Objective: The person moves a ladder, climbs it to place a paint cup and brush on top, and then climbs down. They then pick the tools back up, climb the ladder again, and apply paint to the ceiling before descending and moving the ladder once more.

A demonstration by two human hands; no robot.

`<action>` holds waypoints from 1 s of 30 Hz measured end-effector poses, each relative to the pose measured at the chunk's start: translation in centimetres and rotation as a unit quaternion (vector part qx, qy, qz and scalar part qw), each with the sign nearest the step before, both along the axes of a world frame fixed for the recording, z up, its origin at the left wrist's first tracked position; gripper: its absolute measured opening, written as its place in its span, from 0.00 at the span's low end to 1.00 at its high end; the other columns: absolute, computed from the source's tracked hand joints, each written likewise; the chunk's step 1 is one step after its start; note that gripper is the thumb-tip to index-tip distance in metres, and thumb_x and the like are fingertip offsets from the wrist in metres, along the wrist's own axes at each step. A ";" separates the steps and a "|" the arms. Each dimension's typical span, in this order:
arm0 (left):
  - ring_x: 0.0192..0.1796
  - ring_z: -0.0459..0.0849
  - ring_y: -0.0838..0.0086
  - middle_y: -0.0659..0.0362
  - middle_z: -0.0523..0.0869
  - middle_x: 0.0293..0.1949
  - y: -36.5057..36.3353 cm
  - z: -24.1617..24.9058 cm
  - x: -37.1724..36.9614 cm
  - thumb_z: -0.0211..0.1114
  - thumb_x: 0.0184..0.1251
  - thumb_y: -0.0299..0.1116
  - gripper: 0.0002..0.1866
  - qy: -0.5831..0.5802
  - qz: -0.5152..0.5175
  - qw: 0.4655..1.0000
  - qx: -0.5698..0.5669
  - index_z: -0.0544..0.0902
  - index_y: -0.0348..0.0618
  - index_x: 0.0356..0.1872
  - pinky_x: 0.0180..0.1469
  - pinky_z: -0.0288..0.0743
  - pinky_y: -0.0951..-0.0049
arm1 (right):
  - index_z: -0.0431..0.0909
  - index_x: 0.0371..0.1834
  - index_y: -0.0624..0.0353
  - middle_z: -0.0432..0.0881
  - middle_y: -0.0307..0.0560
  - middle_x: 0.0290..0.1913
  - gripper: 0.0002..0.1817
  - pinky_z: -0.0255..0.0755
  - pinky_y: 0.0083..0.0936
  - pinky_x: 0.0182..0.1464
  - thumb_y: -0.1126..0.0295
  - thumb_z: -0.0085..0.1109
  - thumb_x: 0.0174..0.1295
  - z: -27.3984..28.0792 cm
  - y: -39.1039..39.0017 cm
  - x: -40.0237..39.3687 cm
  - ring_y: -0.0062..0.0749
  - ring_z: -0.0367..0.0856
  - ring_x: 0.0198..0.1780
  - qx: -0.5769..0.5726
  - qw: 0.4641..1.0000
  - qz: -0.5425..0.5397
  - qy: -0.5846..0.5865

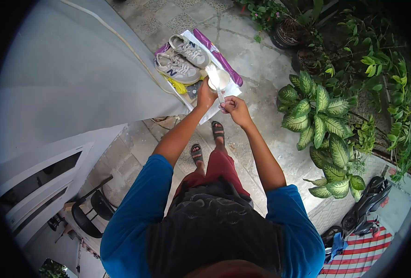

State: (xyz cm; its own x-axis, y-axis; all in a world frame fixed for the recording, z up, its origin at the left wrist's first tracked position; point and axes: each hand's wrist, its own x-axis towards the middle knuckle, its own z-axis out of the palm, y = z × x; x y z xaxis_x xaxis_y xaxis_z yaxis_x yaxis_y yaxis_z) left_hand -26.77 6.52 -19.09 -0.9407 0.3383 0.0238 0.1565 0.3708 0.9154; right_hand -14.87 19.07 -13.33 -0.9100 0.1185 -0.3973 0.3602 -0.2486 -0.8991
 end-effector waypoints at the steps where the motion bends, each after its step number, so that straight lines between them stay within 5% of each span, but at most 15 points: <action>1: 0.57 0.82 0.47 0.42 0.83 0.52 0.4 -0.7 -0.5 0.85 0.37 0.31 0.45 0.000 0.010 1.000 -0.002 0.72 0.39 0.62 0.55 0.76 0.55 | 0.77 0.49 0.70 0.85 0.44 0.37 0.10 0.81 0.20 0.40 0.77 0.61 0.67 -0.8 0.1 -1.0 0.22 0.84 0.36 0.004 1.000 -0.004 -0.003; 6: 0.57 0.82 0.46 0.42 0.83 0.52 0.8 -2.5 -1.0 0.82 0.41 0.26 0.43 0.043 0.058 0.997 0.025 0.70 0.38 0.63 0.56 0.76 0.57 | 0.77 0.47 0.69 0.85 0.43 0.34 0.09 0.80 0.19 0.37 0.77 0.61 0.67 -3.6 -0.6 -4.0 0.21 0.83 0.32 0.024 0.999 -0.030 -0.002; 12: 0.59 0.81 0.46 0.42 0.81 0.56 -0.3 -3.7 -0.1 0.76 0.45 0.23 0.42 -0.038 0.079 0.996 0.014 0.67 0.39 0.66 0.58 0.75 0.58 | 0.78 0.44 0.68 0.85 0.45 0.33 0.09 0.78 0.18 0.33 0.74 0.62 0.66 -5.0 -1.0 -5.5 0.21 0.82 0.30 0.051 0.996 -0.053 -0.041; 18: 0.62 0.80 0.49 0.40 0.79 0.59 -1.3 -5.0 0.8 0.78 0.44 0.23 0.47 0.022 0.073 0.996 0.045 0.63 0.35 0.70 0.62 0.73 0.58 | 0.77 0.46 0.68 0.85 0.46 0.31 0.12 0.76 0.19 0.29 0.72 0.63 0.65 -6.8 -2.4 -5.1 0.23 0.83 0.28 0.082 0.994 -0.073 -0.029; 25: 0.75 0.65 0.47 0.36 0.65 0.72 -2.4 -4.0 2.6 0.77 0.43 0.20 0.58 -0.044 0.034 0.998 -0.026 0.50 0.34 0.77 0.72 0.63 0.60 | 0.74 0.51 0.69 0.82 0.46 0.31 0.14 0.77 0.20 0.28 0.74 0.62 0.64 -7.5 -3.8 -5.0 0.25 0.84 0.27 0.119 0.990 -0.078 -0.024; 30: 0.72 0.69 0.49 0.40 0.64 0.73 -4.6 -4.6 5.6 0.80 0.44 0.24 0.59 -0.010 0.053 0.998 -0.019 0.50 0.36 0.77 0.72 0.64 0.60 | 0.72 0.54 0.70 0.83 0.51 0.34 0.19 0.78 0.25 0.31 0.76 0.62 0.61 -7.4 -4.3 -4.6 0.31 0.86 0.28 0.097 0.990 -0.097 -0.017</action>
State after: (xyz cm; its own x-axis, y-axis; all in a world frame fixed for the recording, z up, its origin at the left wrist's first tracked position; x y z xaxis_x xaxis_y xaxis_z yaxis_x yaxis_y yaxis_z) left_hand -21.17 1.93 -23.70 -0.9714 0.2375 -0.0060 0.0969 0.4195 0.9026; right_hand -19.45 14.74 -20.78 -0.8490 0.3672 -0.3800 0.3534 -0.1400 -0.9249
